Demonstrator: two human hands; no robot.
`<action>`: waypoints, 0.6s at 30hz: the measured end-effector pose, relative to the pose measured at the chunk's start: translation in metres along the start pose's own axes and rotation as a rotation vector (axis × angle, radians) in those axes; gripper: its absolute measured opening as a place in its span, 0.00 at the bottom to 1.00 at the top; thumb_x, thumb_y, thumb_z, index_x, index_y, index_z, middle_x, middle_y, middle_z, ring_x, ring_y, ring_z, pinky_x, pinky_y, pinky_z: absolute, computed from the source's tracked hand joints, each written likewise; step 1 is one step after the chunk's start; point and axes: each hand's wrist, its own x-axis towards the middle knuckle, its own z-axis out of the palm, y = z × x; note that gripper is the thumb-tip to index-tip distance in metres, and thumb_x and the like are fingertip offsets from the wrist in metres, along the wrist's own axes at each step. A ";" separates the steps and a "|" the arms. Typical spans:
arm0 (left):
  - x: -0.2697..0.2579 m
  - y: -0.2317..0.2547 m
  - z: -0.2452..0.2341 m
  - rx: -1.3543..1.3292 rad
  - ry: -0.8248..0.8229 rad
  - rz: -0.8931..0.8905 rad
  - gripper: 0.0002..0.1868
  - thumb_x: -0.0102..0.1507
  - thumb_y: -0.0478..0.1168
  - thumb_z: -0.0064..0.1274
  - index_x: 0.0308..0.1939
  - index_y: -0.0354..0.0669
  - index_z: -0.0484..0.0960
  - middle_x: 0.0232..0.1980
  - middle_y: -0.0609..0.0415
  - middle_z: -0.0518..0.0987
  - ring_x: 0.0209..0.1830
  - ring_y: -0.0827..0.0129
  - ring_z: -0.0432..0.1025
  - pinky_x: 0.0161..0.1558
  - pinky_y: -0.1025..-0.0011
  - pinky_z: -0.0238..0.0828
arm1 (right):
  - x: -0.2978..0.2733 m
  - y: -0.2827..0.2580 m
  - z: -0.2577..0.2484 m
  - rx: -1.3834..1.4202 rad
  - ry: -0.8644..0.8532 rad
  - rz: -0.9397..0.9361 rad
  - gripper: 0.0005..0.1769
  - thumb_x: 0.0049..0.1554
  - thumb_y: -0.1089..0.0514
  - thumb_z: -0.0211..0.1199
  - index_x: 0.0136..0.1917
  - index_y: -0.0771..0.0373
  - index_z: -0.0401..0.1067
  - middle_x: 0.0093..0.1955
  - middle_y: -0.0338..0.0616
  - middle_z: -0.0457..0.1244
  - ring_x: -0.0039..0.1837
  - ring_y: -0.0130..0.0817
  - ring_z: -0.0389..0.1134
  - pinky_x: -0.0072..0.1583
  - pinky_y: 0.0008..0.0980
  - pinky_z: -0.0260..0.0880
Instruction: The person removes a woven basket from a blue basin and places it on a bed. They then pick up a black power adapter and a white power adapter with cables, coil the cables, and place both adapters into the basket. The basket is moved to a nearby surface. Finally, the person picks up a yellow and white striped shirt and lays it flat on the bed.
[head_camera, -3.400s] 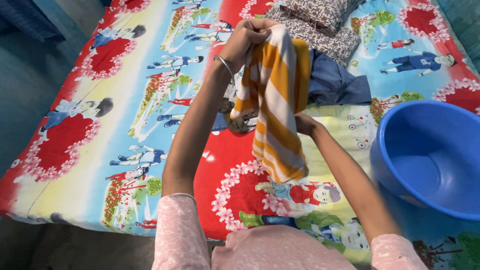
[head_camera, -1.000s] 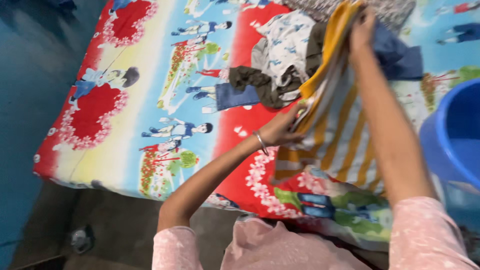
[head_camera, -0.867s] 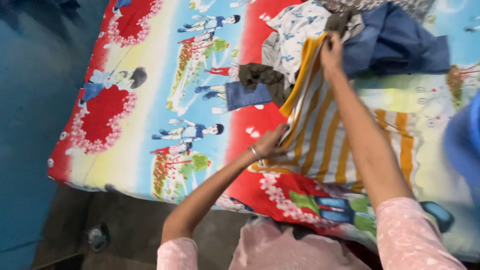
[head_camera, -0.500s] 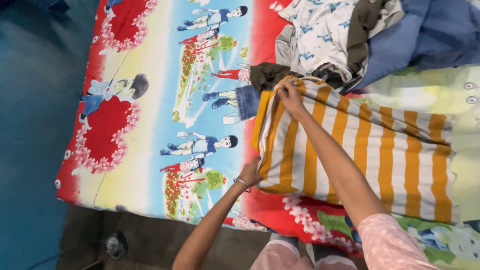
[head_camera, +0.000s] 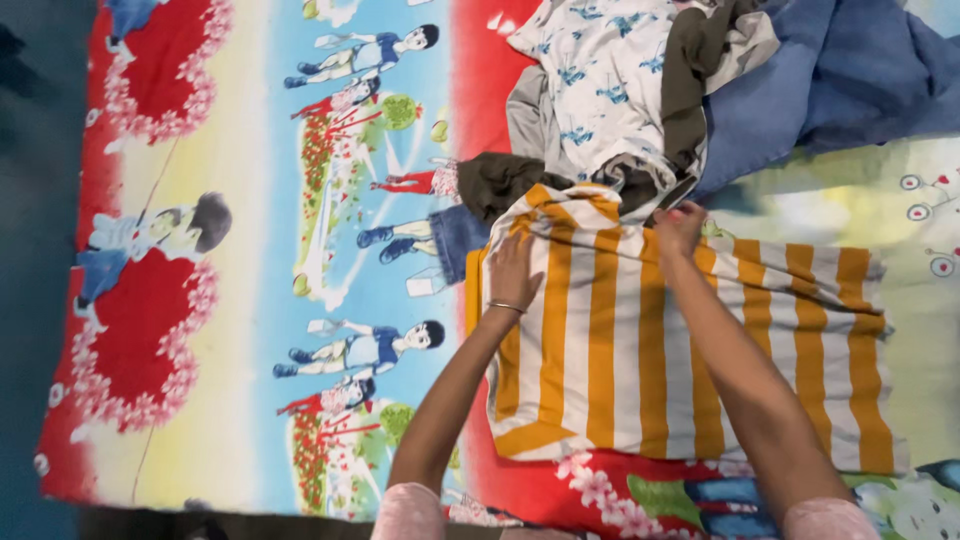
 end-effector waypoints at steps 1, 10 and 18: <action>0.008 0.012 0.002 0.044 -0.001 0.063 0.51 0.52 0.49 0.70 0.75 0.50 0.59 0.78 0.43 0.58 0.79 0.47 0.52 0.72 0.44 0.48 | 0.011 -0.001 -0.003 0.026 0.006 0.080 0.37 0.53 0.62 0.74 0.68 0.60 0.56 0.60 0.45 0.62 0.55 0.33 0.68 0.51 0.32 0.76; 0.020 0.057 0.027 0.488 -0.175 0.388 0.77 0.38 0.59 0.75 0.84 0.68 0.42 0.87 0.51 0.36 0.87 0.57 0.34 0.81 0.44 0.32 | 0.117 -0.014 0.057 0.353 -0.186 0.619 0.32 0.51 0.45 0.76 0.63 0.61 0.72 0.57 0.43 0.68 0.52 0.38 0.72 0.49 0.40 0.77; 0.024 0.052 0.055 0.417 -0.286 0.196 0.85 0.31 0.58 0.77 0.83 0.69 0.36 0.88 0.52 0.36 0.88 0.56 0.34 0.80 0.43 0.32 | 0.209 -0.161 0.244 0.815 -0.543 0.268 0.17 0.57 0.62 0.71 0.59 0.64 0.73 0.56 0.44 0.69 0.57 0.36 0.72 0.56 0.35 0.78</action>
